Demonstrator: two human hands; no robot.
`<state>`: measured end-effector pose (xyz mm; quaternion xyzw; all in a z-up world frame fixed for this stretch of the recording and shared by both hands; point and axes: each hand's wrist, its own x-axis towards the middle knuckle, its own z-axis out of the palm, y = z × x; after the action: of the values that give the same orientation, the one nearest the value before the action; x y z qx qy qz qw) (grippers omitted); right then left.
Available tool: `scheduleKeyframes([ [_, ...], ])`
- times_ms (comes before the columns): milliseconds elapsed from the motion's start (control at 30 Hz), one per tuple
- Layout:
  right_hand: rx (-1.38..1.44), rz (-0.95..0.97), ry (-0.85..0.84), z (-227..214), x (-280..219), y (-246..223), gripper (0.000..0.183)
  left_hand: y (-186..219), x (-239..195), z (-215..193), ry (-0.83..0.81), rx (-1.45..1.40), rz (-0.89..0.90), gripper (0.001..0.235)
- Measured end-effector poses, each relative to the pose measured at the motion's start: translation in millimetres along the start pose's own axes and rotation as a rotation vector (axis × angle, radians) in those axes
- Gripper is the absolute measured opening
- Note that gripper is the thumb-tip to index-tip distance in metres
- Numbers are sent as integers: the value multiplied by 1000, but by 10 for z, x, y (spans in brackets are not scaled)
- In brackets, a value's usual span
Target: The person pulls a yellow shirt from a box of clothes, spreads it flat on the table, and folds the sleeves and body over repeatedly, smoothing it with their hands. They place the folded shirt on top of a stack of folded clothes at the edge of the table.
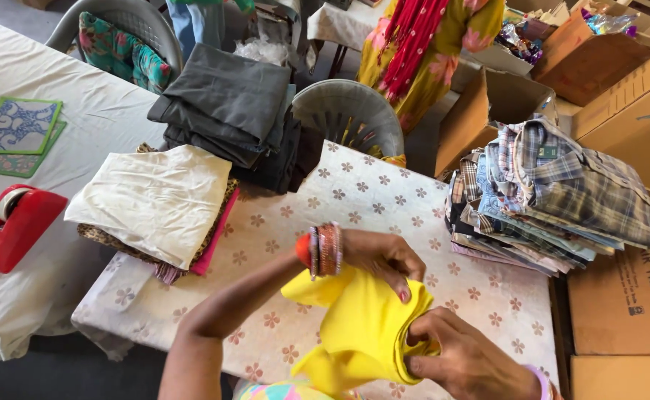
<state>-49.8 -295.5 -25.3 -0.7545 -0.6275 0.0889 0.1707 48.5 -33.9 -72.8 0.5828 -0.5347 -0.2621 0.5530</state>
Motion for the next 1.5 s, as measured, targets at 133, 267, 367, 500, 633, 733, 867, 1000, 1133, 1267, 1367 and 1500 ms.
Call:
scheduleKeyframes([
  [133,-87,-56,233,97,-92,-30,10,-652,187,149,-146,-175,45,29],
  [267,-244,-69,358,-130,73,-170,10,-822,335,401,-258,-431,24,30],
  [367,-133,-81,210,-89,34,-140,7,-1016,473,612,-299,-601,-18,32],
  [500,-143,-41,175,-111,-8,-136,12,-1165,587,783,-257,-572,112,32],
  [633,-200,126,174,-221,-96,-118,16,-802,378,648,418,40,90,20],
  [733,-138,365,191,-379,48,-132,29,-312,150,471,748,18,-69,21],
  [867,-60,571,360,-238,142,220,28,240,-64,547,878,25,30,18],
  [1000,191,622,524,-54,121,578,34,477,-33,638,757,205,-235,30],
  [1133,525,612,683,144,181,772,52,328,108,637,660,374,-195,73],
  [1267,777,650,816,264,280,839,68,55,288,497,647,519,-284,91],
  [1367,1084,580,944,163,424,683,83,-36,402,283,725,720,-241,102],
  [1500,1293,387,1030,232,458,708,91,236,577,-45,706,814,-461,88],
])
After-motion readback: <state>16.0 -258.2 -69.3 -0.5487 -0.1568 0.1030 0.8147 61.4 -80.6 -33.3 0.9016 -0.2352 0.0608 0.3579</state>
